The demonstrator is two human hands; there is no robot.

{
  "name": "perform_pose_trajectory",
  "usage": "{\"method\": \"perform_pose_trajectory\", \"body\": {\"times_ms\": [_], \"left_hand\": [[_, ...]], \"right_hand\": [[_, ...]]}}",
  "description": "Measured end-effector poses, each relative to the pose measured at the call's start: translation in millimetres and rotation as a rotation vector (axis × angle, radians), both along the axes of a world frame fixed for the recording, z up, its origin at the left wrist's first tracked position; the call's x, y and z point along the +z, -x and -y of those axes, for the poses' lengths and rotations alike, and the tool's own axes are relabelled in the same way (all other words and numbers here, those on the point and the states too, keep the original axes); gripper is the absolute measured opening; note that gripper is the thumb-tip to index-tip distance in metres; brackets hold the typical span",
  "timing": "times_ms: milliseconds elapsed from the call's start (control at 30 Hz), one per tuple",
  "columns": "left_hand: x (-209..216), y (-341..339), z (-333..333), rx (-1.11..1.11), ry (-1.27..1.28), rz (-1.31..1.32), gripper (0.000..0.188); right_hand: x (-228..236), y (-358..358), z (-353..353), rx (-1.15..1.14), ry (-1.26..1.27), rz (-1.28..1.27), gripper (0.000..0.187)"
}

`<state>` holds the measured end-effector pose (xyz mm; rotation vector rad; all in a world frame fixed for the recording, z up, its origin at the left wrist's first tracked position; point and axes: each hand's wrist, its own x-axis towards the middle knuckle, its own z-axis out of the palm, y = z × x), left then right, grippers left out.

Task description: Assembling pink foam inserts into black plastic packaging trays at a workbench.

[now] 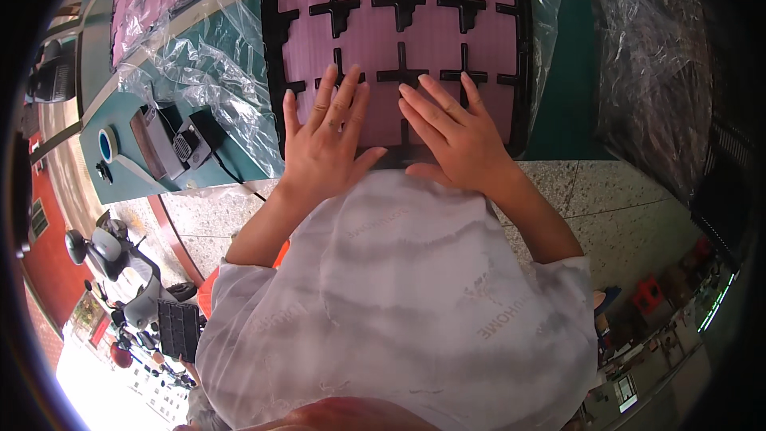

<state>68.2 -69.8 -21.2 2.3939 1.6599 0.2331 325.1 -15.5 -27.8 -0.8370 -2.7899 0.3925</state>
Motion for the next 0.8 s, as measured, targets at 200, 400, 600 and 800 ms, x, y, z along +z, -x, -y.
{"method": "perform_pose_trajectory", "body": {"times_ms": [200,400,600,800], "left_hand": [[-7.6,-10.9,5.1,-0.014,-0.01,0.046,0.082],[-16.3,-8.2,22.3,0.052,-0.164,0.132,0.064],[-22.8,-25.8,20.6,0.059,-0.158,0.162,0.074],[-19.9,-12.5,1.4,0.146,-0.227,0.103,0.082]], "right_hand": [[-7.2,-10.8,11.1,-0.055,0.006,0.028,0.076],[4.4,-27.8,-4.2,-0.089,-0.058,-0.096,0.054],[9.3,-4.2,-4.3,-0.027,-0.011,0.136,0.064],[1.2,-12.6,8.0,-0.045,-0.004,0.159,0.066]]}}
